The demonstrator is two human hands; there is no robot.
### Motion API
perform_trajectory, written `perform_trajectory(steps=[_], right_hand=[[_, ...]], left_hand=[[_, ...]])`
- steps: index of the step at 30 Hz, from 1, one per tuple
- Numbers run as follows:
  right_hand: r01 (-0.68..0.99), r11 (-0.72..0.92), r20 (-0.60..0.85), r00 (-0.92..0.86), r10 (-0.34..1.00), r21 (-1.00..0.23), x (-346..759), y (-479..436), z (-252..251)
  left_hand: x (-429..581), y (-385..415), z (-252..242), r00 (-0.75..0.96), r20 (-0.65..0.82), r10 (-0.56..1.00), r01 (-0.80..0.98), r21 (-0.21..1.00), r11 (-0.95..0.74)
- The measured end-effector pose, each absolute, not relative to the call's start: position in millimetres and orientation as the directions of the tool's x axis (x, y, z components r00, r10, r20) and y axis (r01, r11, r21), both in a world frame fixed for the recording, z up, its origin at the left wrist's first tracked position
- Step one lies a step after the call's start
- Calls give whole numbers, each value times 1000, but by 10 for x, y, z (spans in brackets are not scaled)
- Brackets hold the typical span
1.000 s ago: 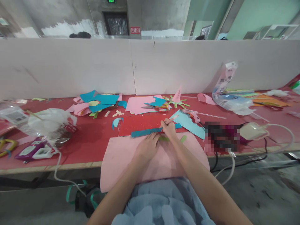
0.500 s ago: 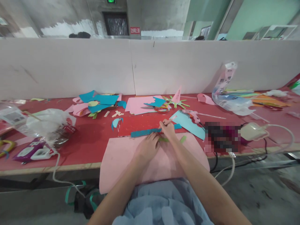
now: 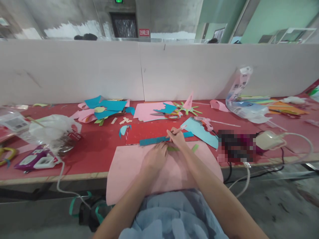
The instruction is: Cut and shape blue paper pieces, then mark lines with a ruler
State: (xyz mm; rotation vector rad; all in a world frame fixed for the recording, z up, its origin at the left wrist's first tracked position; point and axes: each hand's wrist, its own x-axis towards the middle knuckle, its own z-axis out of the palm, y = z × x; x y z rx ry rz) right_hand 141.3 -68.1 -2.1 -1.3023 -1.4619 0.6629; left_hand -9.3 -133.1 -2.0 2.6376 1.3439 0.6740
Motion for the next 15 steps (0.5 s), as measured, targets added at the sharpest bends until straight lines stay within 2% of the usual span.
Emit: perform_trajectory(steps=[7,15], right_hand=[[424,190,264,123,957,-886,1414,-674,-13],[422,220,277,79,958,-880,1404,-705,11]], left_hand=[[-96,-1330,-26,505,346,791,752,274,-600],[-99,-1343,-20,497,344,796,755,282,-593]])
